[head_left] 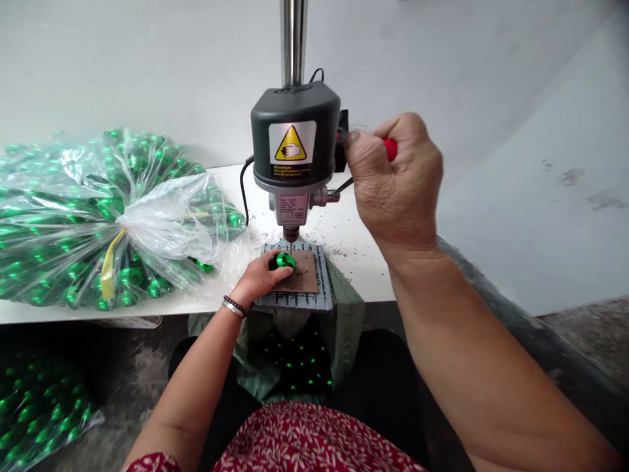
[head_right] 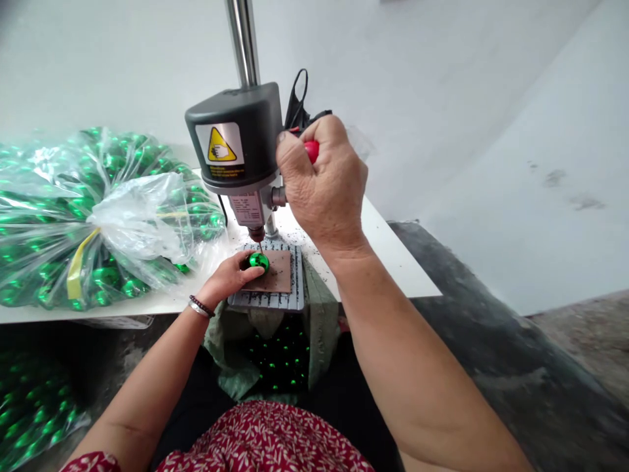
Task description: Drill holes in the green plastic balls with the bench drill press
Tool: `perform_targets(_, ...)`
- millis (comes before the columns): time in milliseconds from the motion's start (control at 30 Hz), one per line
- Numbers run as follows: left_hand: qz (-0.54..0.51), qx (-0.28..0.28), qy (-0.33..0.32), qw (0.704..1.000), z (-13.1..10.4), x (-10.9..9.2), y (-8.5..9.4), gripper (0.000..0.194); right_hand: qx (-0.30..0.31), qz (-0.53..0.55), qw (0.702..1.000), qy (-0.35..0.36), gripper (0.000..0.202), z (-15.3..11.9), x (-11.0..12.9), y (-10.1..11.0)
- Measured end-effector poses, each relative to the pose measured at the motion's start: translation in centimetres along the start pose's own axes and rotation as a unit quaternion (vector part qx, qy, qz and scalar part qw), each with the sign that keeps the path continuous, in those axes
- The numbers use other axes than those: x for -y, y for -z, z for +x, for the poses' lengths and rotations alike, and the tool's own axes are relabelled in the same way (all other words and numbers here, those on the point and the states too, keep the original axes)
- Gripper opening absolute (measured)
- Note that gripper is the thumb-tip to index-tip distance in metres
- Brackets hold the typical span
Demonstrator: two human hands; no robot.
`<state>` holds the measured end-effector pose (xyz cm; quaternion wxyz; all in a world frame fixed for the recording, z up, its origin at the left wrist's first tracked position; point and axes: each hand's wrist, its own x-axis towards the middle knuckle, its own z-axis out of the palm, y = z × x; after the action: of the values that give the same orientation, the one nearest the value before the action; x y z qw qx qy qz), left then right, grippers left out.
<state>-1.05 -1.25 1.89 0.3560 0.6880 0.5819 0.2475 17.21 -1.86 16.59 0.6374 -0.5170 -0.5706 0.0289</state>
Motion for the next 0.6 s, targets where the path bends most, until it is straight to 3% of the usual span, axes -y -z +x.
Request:
perform_targets(267, 0.13, 0.026, -0.031, 0.991, 0.9, -0.6, 0.0, 0.046, 0.002, -0.01, 1.0, -0.017, 0.03, 0.0, -0.2, -0.1)
perform_targets(467, 0.022, 0.008, -0.004, 1.0, 1.4, 1.7, -1.4, 0.069, 0.002, -0.009, 1.0, 0.011, 0.031, -0.4, -0.7, 0.1)
perform_targets(600, -0.007, 0.001, -0.008, 1.0, 1.3, 2.2, -2.1, 0.07, 0.003, -0.023, 0.999, 0.026, 0.032, -1.0, -1.1, 0.2)
